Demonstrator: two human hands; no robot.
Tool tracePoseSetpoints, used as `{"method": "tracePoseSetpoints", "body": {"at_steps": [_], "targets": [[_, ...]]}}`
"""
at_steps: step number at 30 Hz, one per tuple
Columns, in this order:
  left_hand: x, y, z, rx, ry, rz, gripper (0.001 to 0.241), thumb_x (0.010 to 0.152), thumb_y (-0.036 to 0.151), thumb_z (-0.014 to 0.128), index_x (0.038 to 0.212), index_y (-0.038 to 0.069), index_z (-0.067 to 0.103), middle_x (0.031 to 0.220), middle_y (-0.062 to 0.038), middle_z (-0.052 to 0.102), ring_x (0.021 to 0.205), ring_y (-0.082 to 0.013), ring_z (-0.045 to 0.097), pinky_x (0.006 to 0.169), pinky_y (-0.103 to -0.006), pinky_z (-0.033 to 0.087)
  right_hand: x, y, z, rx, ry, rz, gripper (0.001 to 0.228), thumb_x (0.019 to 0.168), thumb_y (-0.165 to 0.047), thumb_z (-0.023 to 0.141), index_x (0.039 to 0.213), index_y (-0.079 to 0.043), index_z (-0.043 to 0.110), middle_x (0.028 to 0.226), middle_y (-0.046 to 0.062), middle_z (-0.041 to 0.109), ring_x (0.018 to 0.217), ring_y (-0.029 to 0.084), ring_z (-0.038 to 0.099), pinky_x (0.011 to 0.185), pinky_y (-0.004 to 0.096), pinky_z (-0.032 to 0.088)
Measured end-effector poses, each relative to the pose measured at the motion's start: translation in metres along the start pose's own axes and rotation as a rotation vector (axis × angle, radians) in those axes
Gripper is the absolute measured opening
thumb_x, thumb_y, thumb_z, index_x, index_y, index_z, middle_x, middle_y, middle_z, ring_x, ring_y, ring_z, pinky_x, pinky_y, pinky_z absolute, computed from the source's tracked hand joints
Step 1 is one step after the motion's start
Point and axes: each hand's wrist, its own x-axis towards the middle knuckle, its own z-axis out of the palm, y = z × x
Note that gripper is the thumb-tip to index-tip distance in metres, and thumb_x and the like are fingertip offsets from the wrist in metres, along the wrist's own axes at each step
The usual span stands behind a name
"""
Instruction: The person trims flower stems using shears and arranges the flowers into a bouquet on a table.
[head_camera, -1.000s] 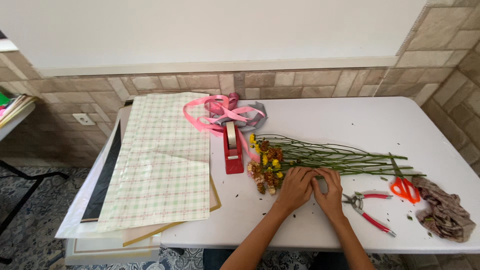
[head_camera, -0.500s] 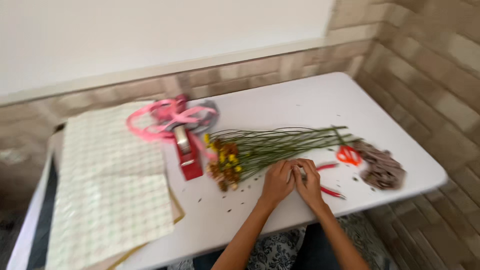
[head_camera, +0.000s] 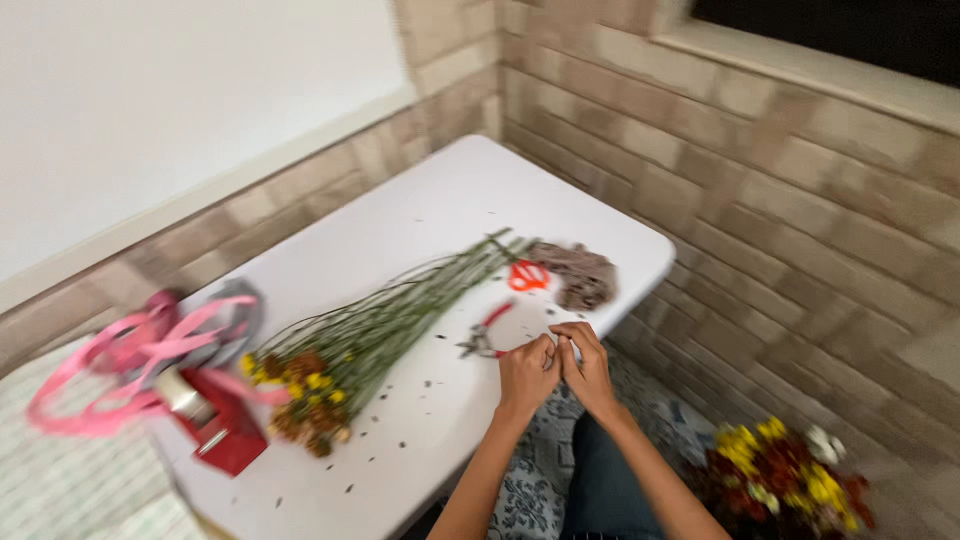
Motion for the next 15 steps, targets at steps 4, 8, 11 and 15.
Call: {"method": "tracePoseSetpoints", "body": {"at_steps": [4,8,11,15], "targets": [[0.000,0.039,0.035,-0.086,-0.063,0.055,0.032,0.092,0.021,0.068,0.067,0.020,0.048,0.044,0.001,0.049,0.041,-0.0204,0.059,0.043,-0.0287,0.050,-0.024,0.017,-0.046,-0.061,0.089,0.053,0.022,0.103,-0.002,0.051,0.111,-0.001,0.072,0.095,0.017,0.069,0.090,0.039,0.066,0.081,0.047,0.053],[-0.019,0.071,0.079,-0.200,-0.183,0.086,0.037,0.100,0.020,0.065,0.067,0.023,0.049,0.045,0.003,0.046,0.040,-0.0135,0.054,0.043,-0.0221,0.047,-0.058,0.031,-0.094,-0.110,0.173,0.133,0.026,0.103,-0.002,0.050,0.114,-0.002,0.073,0.097,0.017,0.070,0.089,0.037,0.065,0.083,0.045,0.053],[-0.035,0.099,0.099,-0.228,-0.278,0.121,0.034,0.099,0.021,0.067,0.068,0.020,0.053,0.047,0.002,0.048,0.041,-0.0139,0.054,0.041,-0.0231,0.046,-0.087,0.031,-0.128,-0.196,0.203,0.210,0.026,0.101,-0.001,0.051,0.115,-0.002,0.073,0.100,0.017,0.070,0.092,0.038,0.066,0.083,0.046,0.054],[-0.060,0.130,0.118,-0.309,-0.388,0.163,0.028,0.100,0.024,0.068,0.075,0.016,0.060,0.060,-0.006,0.062,0.051,-0.0243,0.066,0.043,-0.0315,0.051,-0.128,0.028,-0.161,-0.322,0.258,0.286,0.025,0.100,-0.002,0.052,0.114,0.000,0.073,0.099,0.019,0.071,0.094,0.040,0.067,0.083,0.049,0.055]]}}
